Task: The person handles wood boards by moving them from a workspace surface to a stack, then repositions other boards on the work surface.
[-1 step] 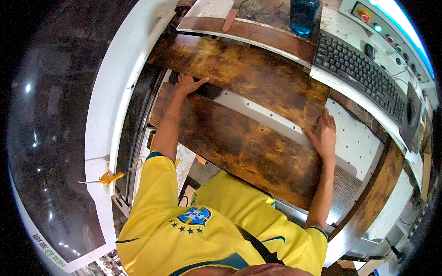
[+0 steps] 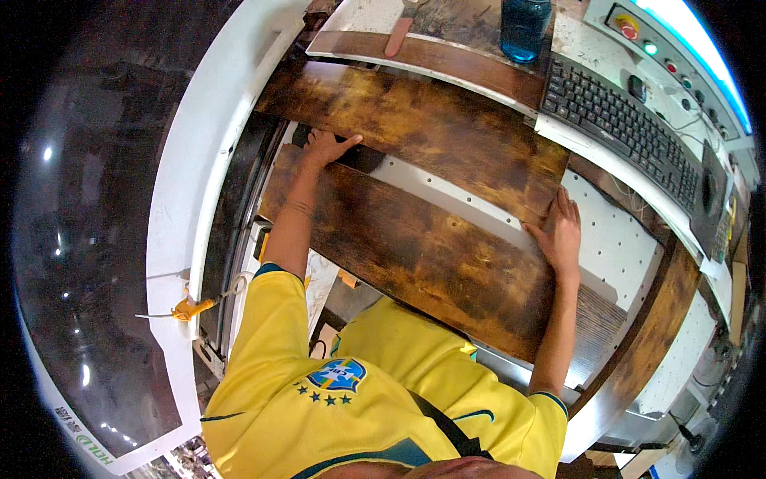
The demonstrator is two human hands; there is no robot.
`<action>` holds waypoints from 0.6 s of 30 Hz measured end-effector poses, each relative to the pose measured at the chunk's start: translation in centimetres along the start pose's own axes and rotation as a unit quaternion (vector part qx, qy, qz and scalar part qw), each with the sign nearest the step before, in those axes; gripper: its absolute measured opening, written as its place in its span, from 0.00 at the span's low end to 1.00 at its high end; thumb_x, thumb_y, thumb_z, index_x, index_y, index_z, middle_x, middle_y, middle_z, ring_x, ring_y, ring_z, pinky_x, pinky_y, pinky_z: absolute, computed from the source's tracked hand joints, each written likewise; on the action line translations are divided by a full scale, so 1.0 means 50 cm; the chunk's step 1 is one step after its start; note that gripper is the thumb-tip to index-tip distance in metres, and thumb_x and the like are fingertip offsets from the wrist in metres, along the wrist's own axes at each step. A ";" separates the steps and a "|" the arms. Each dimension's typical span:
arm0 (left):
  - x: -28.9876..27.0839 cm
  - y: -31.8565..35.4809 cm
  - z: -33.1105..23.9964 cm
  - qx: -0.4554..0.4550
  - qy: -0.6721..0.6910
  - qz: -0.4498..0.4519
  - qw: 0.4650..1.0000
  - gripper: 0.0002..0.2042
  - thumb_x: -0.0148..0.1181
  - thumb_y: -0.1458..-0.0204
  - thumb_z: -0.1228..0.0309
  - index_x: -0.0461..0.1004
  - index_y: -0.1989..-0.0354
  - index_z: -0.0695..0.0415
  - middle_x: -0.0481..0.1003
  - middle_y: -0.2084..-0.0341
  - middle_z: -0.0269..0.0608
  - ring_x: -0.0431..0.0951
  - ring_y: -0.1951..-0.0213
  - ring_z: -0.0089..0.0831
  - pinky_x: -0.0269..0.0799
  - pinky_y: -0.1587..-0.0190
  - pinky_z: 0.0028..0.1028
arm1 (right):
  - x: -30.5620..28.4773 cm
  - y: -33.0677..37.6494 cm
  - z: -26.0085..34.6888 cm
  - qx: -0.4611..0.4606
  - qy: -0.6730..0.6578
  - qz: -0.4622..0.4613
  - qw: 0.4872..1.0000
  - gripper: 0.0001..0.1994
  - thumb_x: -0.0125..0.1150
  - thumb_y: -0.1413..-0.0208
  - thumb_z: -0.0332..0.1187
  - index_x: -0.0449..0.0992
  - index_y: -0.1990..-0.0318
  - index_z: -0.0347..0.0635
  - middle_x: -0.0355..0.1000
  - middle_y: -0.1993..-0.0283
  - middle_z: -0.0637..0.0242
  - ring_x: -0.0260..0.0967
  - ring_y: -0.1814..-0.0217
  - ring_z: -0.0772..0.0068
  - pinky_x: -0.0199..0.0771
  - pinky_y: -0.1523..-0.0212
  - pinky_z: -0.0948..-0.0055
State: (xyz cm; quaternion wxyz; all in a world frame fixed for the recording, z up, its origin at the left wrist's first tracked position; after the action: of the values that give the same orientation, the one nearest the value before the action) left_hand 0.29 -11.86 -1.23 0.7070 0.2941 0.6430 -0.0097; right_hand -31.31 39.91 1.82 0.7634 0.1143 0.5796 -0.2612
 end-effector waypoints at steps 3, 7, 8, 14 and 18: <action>-0.002 0.014 -0.004 -0.023 0.023 0.007 0.999 0.55 0.52 0.50 0.21 0.70 0.35 0.68 0.55 0.27 0.70 0.52 0.25 0.66 0.60 0.31 0.64 | 0.006 -0.001 0.015 0.031 0.025 0.008 0.999 0.47 0.77 0.52 0.56 0.69 0.34 0.26 0.61 0.24 0.45 0.57 0.21 0.48 0.57 0.22 0.51; -0.010 0.053 -0.064 -0.021 0.082 0.018 0.996 0.38 0.55 0.39 0.34 0.82 0.57 0.68 0.75 0.43 0.68 0.69 0.36 0.64 0.68 0.37 0.62 | -0.001 -0.008 0.029 0.061 0.077 0.012 0.995 0.49 0.76 0.52 0.59 0.68 0.31 0.28 0.62 0.24 0.50 0.62 0.23 0.51 0.64 0.26 0.55; -0.015 0.078 -0.089 -0.007 0.099 0.018 0.995 0.35 0.56 0.37 0.38 0.83 0.63 0.67 0.79 0.49 0.67 0.73 0.40 0.63 0.71 0.38 0.60 | -0.002 -0.004 0.030 0.071 0.090 0.008 0.993 0.49 0.76 0.52 0.59 0.68 0.31 0.28 0.63 0.24 0.50 0.63 0.24 0.52 0.66 0.27 0.56; -0.014 0.322 -0.159 0.417 0.393 -0.103 0.813 0.18 0.61 0.33 0.60 0.83 0.57 0.66 0.84 0.61 0.48 0.85 0.58 0.38 0.80 0.52 0.38 | -0.052 0.038 0.106 0.086 0.020 -0.034 0.996 0.20 0.76 0.45 0.42 0.80 0.52 0.37 0.79 0.46 0.53 0.76 0.45 0.48 0.78 0.45 0.55; 0.028 0.585 -0.143 0.399 0.491 -0.009 0.774 0.12 0.64 0.34 0.67 0.81 0.54 0.65 0.84 0.64 0.42 0.84 0.60 0.26 0.79 0.57 0.29 | -0.092 0.152 0.331 0.056 -0.362 -0.115 0.923 0.06 0.71 0.40 0.29 0.78 0.63 0.40 0.81 0.59 0.64 0.78 0.56 0.67 0.78 0.55 0.65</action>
State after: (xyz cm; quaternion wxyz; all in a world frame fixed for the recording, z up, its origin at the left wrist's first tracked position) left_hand 5.56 15.89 9.29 0.1145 0.5085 0.8441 -0.1259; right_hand -14.48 39.62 10.21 0.8783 -0.0133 0.2569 -0.4031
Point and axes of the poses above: each hand's wrist, its own y-axis away from the middle knuckle, its own x-axis out of the palm, z = x × y, the point moved 4 cm from there along -y, towards the middle knuckle
